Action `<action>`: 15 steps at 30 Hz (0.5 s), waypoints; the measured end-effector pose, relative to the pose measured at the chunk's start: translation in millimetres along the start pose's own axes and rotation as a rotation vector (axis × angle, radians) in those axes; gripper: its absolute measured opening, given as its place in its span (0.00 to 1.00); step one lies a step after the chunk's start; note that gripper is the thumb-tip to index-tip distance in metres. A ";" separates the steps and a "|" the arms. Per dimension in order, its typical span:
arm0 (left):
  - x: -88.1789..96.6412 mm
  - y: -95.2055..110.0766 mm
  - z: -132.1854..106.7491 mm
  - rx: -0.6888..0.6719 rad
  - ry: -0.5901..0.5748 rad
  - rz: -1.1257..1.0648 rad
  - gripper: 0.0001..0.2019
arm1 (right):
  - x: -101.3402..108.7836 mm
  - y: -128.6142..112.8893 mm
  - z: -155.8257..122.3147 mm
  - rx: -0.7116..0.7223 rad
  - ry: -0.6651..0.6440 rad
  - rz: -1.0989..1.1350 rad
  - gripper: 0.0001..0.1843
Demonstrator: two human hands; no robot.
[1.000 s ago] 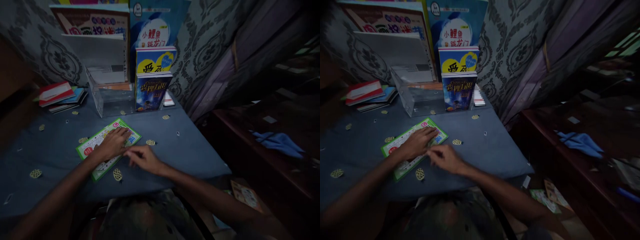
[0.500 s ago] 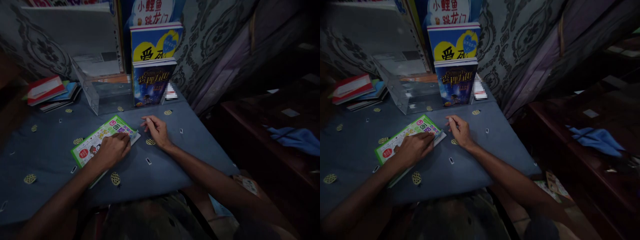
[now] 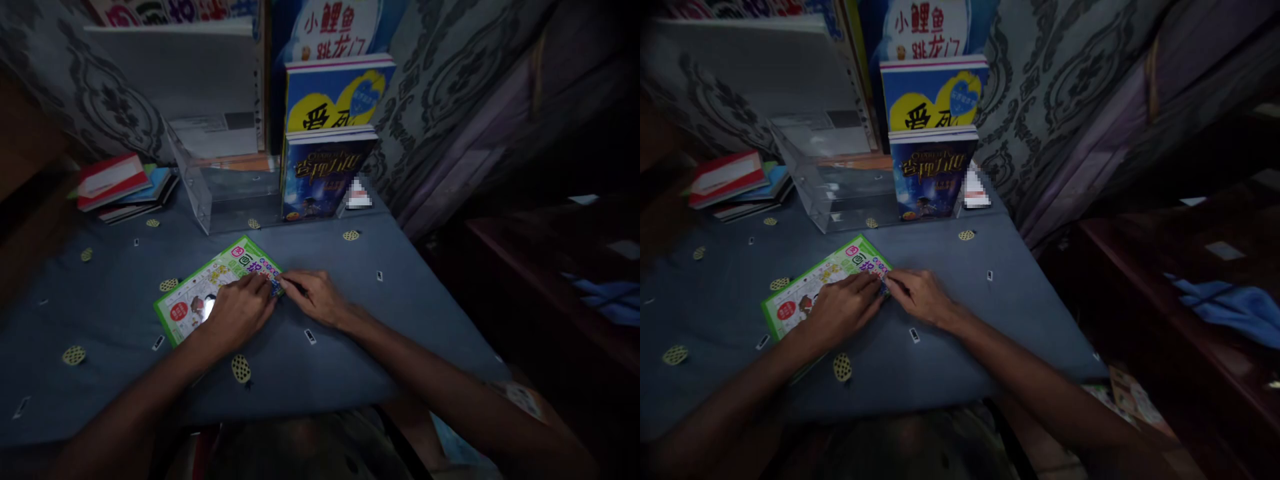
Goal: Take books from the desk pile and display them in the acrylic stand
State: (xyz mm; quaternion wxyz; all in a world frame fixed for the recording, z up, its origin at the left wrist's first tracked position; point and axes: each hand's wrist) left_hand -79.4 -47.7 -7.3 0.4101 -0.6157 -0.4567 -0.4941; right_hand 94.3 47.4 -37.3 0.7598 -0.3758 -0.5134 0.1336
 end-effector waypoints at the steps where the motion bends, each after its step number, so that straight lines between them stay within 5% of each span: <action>1: -1.6 -1.5 0.1 -0.008 0.020 0.001 0.13 | -0.1 0.6 -0.3 -0.002 -0.004 -0.034 0.18; 7: -10.7 -17.1 6.0 -0.053 0.123 -0.040 0.17 | 3.7 24.0 13.6 0.004 -0.016 -0.194 0.17; 15: -13.7 -37.7 -1.3 -0.099 -0.023 -0.186 0.25 | 1.0 47.3 50.1 -0.060 -0.139 -0.286 0.23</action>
Point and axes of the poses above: each hand's wrist, its own z-axis towards the middle knuckle, its own x-axis out of the back of the hand, y = z × x, and after that the axes turned 14 degrees about -y, right-handed
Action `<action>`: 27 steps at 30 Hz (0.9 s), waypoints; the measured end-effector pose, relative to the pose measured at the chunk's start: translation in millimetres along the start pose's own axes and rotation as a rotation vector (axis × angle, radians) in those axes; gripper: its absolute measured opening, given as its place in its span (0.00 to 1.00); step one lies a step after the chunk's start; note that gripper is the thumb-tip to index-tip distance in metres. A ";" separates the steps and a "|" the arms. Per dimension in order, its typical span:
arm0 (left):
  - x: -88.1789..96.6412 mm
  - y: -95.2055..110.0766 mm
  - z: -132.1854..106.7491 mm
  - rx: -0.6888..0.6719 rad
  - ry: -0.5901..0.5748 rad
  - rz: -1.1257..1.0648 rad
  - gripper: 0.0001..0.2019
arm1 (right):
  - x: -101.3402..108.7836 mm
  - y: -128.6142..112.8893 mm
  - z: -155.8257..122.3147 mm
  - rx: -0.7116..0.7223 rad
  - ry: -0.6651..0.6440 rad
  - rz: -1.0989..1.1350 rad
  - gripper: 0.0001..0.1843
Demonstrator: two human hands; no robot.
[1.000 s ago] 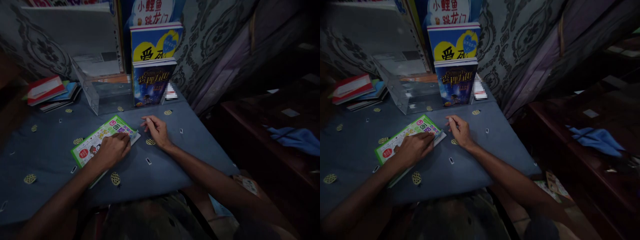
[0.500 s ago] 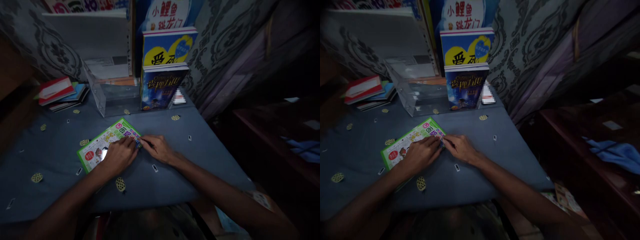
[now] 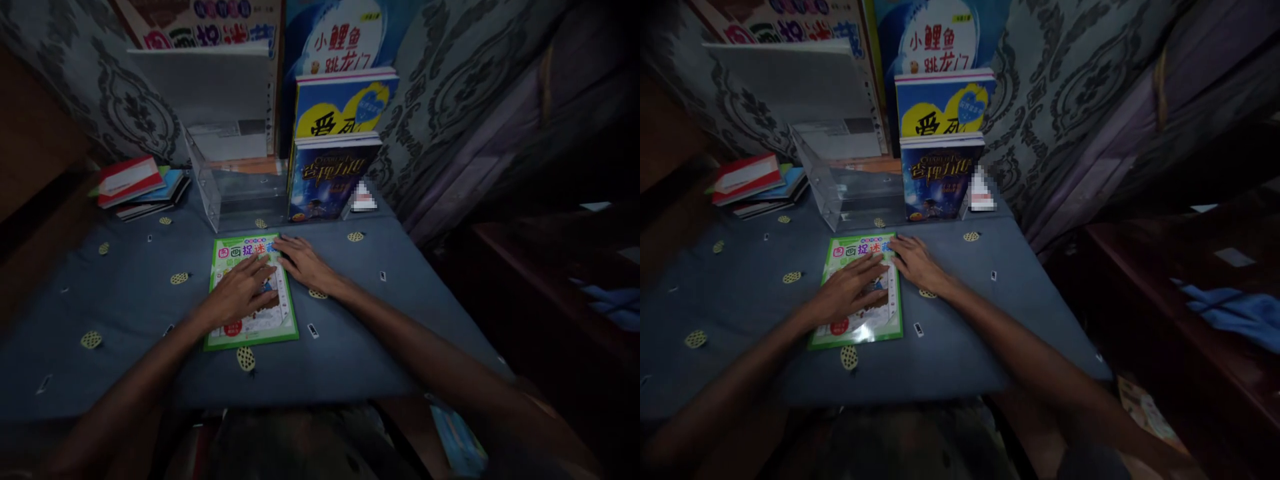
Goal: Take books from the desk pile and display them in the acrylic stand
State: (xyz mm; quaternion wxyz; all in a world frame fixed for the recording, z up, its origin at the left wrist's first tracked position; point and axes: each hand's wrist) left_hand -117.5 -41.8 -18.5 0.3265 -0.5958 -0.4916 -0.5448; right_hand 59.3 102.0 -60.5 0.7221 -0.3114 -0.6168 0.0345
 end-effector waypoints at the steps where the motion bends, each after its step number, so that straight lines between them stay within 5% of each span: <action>1: -0.1 1.7 -5.9 -0.026 -0.017 -0.013 0.26 | 0.2 -0.8 1.1 -0.010 -0.005 -0.007 0.23; 6: -6.0 20.7 -40.9 -0.174 -0.052 0.009 0.32 | 0.4 -1.8 1.0 -0.030 -0.037 -0.031 0.24; 9: -10.9 30.4 -53.8 -0.191 -0.012 0.046 0.26 | -0.6 -0.5 0.8 -0.027 -0.039 -0.035 0.25; 14: -10.1 36.6 -56.2 -0.227 0.046 0.084 0.16 | -0.8 -4.0 -3.8 -0.024 -0.053 -0.050 0.26; 27: -14.5 45.1 -57.8 -0.202 0.162 0.100 0.16 | -6.3 -29.6 -36.4 0.013 -0.114 -0.047 0.33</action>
Point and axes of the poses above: each hand's wrist, its own z-axis towards the middle knuckle, its own x-axis out of the back of the hand, y = z × x, and after that the axes turned 14 degrees about -y, right-handed
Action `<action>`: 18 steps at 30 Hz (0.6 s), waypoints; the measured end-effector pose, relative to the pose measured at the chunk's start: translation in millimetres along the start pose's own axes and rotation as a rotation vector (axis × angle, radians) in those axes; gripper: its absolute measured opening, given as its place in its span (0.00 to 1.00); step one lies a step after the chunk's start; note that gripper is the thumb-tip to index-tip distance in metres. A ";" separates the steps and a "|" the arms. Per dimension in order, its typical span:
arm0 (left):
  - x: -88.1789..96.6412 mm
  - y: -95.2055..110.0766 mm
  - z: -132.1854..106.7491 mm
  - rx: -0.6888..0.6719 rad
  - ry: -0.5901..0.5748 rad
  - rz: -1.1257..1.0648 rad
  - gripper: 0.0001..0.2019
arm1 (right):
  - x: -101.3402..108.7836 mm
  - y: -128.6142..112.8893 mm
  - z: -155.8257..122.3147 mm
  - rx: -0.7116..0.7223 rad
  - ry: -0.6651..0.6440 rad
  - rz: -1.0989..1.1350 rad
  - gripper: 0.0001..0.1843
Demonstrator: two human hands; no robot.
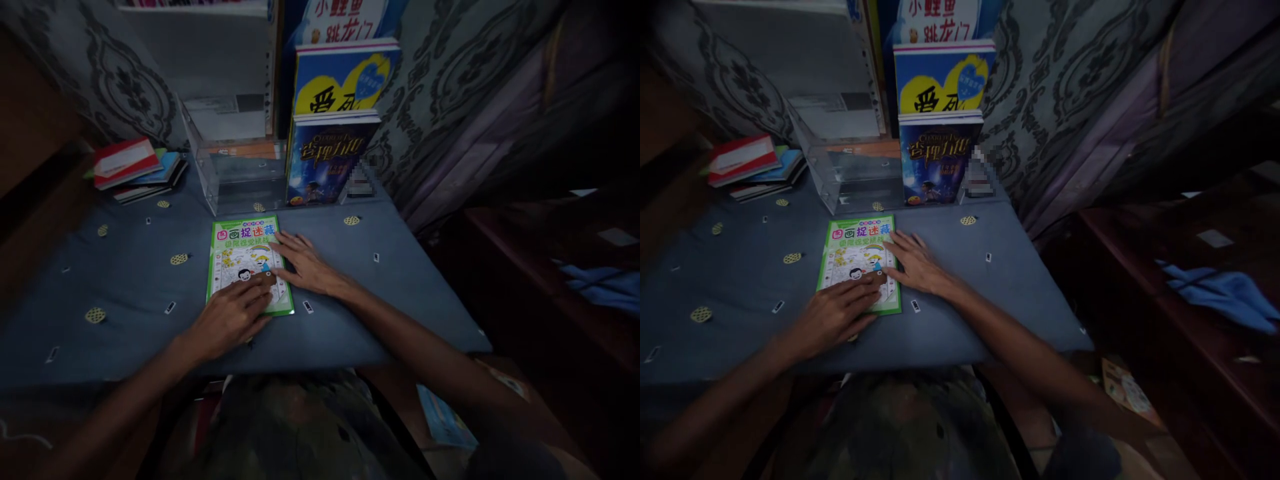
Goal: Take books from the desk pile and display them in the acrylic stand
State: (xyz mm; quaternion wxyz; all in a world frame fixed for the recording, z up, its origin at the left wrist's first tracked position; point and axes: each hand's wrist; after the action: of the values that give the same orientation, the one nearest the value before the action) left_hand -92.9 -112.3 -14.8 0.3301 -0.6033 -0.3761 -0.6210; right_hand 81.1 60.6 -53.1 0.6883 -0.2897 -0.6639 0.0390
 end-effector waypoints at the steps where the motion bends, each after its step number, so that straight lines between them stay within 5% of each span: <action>1: -2.5 -0.8 -0.7 0.021 0.002 -0.019 0.16 | -0.8 -4.3 -3.6 0.005 -0.004 -0.010 0.34; 5: -14.9 -19.4 -1.2 0.097 0.013 -0.090 0.20 | -3.3 -20.8 -17.7 0.008 -0.052 -0.050 0.37; 13: -30.7 -98.3 6.5 0.448 0.017 -0.064 0.26 | -2.7 -33.9 -32.4 -0.009 -0.140 -0.007 0.41; 18: -51.3 -111.4 10.9 0.557 0.124 -0.016 0.26 | 8.8 -38.6 -26.3 -0.073 -0.227 0.032 0.42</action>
State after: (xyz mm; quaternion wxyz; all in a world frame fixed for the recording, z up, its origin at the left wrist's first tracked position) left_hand -180.9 -49.4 -73.8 0.5006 -0.4471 -0.5162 -0.5320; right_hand 93.9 23.3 -26.5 0.5969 -0.3188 -0.7340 0.0583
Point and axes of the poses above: each hand's wrist, its own z-axis towards the middle knuckle, its own x-axis out of the back of the hand, y = z × x, and after that the axes turned 14 degrees about -y, right-handed
